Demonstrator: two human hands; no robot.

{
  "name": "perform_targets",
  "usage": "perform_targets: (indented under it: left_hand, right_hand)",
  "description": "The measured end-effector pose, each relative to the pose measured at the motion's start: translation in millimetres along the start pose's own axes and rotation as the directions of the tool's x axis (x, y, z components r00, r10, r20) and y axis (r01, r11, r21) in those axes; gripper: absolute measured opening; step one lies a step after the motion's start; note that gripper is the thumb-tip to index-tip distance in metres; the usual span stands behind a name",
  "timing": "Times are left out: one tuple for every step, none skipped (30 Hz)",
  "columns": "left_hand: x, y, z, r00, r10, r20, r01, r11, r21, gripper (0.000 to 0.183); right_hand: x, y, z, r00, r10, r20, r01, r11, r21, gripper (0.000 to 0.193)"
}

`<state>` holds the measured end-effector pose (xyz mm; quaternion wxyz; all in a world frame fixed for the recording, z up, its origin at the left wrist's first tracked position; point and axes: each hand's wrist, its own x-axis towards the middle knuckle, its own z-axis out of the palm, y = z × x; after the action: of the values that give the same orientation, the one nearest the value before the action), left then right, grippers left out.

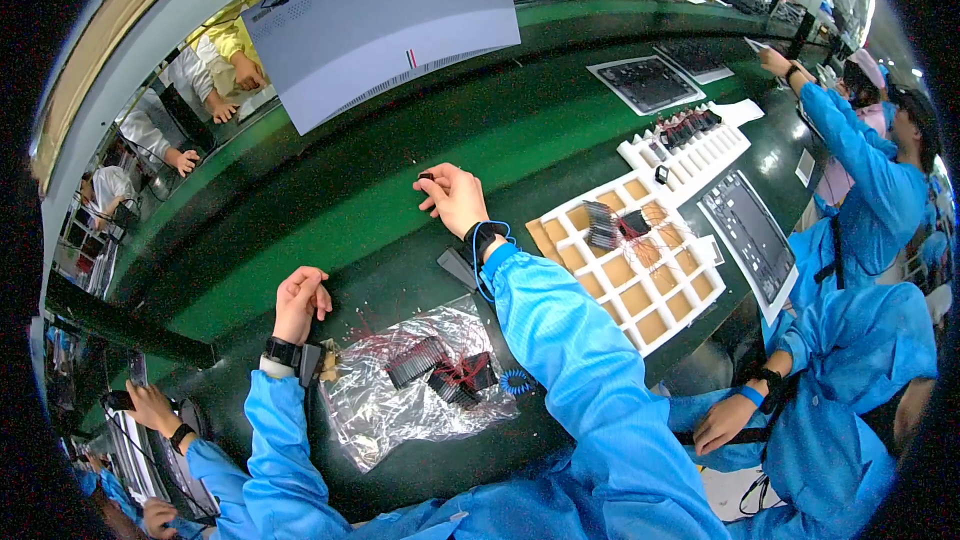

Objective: Assembling electronic components and wiring them together at a factory workbench.

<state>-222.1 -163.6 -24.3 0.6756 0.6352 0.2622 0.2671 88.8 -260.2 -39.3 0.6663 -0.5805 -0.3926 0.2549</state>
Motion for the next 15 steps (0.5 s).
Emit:
perform_targets:
  left_hand:
    - [-0.1, -0.9, -0.3, 1.0, -0.007, -0.002, 0.007, 1.0, 0.0, 0.019]
    - [-0.1, -1.4, -0.8, 1.0, -0.014, -0.003, 0.014, 1.0, 0.0, 0.019]
    - [-0.4, -1.2, -0.5, 1.0, -0.013, -0.006, 0.013, 1.0, 0.0, 0.019]
    - [-0.7, -1.3, 0.0, 1.0, -0.009, -0.003, 0.009, 1.0, -0.004, 0.019]
    - [-1.0, -1.5, 0.6, 1.0, -0.005, 0.0, 0.005, 1.0, -0.009, 0.019]
    - [-1.5, -1.0, 0.8, 1.0, -0.005, -0.004, 0.005, 1.0, -0.01, 0.019]
    - [-1.9, -0.2, 1.1, 1.0, -0.005, -0.005, 0.005, 1.0, 0.0, 0.019]
    - [-2.0, -0.1, 1.0, 1.0, -0.005, -0.007, 0.005, 1.0, 0.009, 0.02]
    - [-2.2, 0.1, 0.7, 1.0, -0.006, -0.012, 0.006, 1.0, 0.008, 0.02]
    - [-1.8, -0.1, 0.2, 1.0, -0.008, -0.011, 0.008, 1.0, 0.015, 0.02]
    - [-1.4, 0.0, -0.2, 1.0, -0.01, -0.01, 0.01, 1.0, 0.021, 0.02]
    - [-1.4, 0.5, -0.1, 1.0, -0.013, -0.017, 0.013, 1.0, 0.02, 0.02]
    - [-1.2, 1.2, 0.5, 1.0, -0.006, -0.012, 0.006, 1.0, 0.02, 0.02]
    - [-1.5, 1.8, 1.0, 1.0, 0.001, -0.006, -0.001, 1.0, 0.02, 0.02]
    - [-0.7, 2.0, 1.9, 1.0, 0.0, -0.012, 0.001, 1.0, 0.018, 0.02]
  right_hand:
    - [-0.1, 0.1, -0.1, 1.0, -0.002, 0.002, 0.002, 1.0, 0.002, 0.02]
    - [0.0, 0.3, -0.2, 1.0, -0.003, 0.001, 0.003, 1.0, 0.007, 0.02]
    - [-0.3, -0.7, 0.0, 1.0, -0.003, 0.001, 0.003, 1.0, 0.013, 0.02]
    - [-0.8, -1.5, -0.3, 1.0, -0.004, 0.003, 0.004, 1.0, 0.014, 0.02]
    - [-1.5, -2.1, -1.0, 1.0, 0.025, 0.017, -0.025, 1.0, 0.006, 0.02]
    - [-2.0, -4.2, -0.9, 0.998, 0.055, 0.032, -0.055, 0.998, -0.002, 0.019]
    - [-2.2, -6.0, -0.6, 0.998, 0.056, 0.036, -0.056, 0.998, -0.002, 0.019]
    - [-2.3, -7.6, -0.2, 0.997, 0.061, 0.036, -0.061, 0.998, -0.013, 0.018]
    - [-2.4, -7.9, 0.3, 0.997, 0.066, 0.038, -0.065, 0.998, -0.024, 0.018]
    - [-2.6, -7.9, 1.2, 0.997, 0.067, 0.043, -0.066, 0.998, -0.024, 0.018]
    - [-2.6, -7.7, 2.2, 0.998, 0.058, 0.021, -0.058, 0.998, -0.004, 0.019]
    - [-2.8, -7.0, 3.5, 0.999, 0.051, -0.002, -0.051, 0.999, 0.017, 0.021]
    - [-2.1, -6.7, 3.7, 0.998, 0.055, 0.006, -0.055, 0.998, 0.017, 0.021]
    - [-1.0, -6.7, 2.9, 0.998, 0.055, 0.002, -0.055, 0.998, 0.009, 0.022]
    - [-0.2, -7.4, 1.9, 0.999, 0.054, -0.004, -0.054, 0.999, -0.001, 0.024]
